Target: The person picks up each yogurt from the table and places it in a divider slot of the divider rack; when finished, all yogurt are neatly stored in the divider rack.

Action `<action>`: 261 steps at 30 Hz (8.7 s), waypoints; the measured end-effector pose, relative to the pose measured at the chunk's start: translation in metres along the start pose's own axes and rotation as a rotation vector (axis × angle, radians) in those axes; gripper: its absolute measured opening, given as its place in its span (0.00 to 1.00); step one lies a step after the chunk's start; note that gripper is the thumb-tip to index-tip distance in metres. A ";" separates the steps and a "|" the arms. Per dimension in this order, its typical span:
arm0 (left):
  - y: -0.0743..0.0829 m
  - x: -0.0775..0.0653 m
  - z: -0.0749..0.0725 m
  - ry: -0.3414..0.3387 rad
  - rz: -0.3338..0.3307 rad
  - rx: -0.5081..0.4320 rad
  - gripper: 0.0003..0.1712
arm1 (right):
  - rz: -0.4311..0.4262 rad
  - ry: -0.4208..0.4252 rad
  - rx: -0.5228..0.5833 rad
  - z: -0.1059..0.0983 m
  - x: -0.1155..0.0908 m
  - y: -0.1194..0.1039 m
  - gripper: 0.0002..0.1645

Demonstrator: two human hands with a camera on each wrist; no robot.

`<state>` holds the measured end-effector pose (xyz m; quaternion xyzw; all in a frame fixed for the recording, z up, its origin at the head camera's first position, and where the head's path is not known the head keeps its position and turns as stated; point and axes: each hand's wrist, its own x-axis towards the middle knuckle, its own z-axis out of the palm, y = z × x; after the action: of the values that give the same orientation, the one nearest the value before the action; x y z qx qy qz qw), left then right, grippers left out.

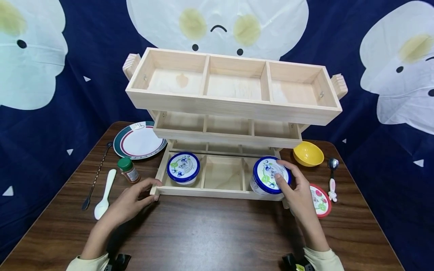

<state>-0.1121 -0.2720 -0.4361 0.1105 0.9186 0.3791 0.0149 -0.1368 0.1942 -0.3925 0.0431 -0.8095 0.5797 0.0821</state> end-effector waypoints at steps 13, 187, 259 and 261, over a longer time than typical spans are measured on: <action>-0.001 0.001 0.000 -0.001 0.006 -0.006 0.18 | 0.021 -0.031 0.025 0.009 0.009 -0.005 0.25; 0.000 -0.001 0.001 -0.003 -0.009 0.016 0.18 | -0.105 0.020 0.003 0.020 0.019 0.013 0.23; 0.000 0.000 0.002 0.004 -0.017 0.014 0.19 | 0.056 0.359 -0.175 -0.056 -0.021 0.027 0.24; 0.000 0.000 0.002 0.003 -0.017 0.015 0.19 | 0.054 0.376 -0.164 -0.058 -0.023 0.028 0.24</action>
<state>-0.1114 -0.2702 -0.4374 0.1023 0.9224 0.3721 0.0160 -0.1136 0.2573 -0.4051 -0.0946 -0.8252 0.5118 0.2194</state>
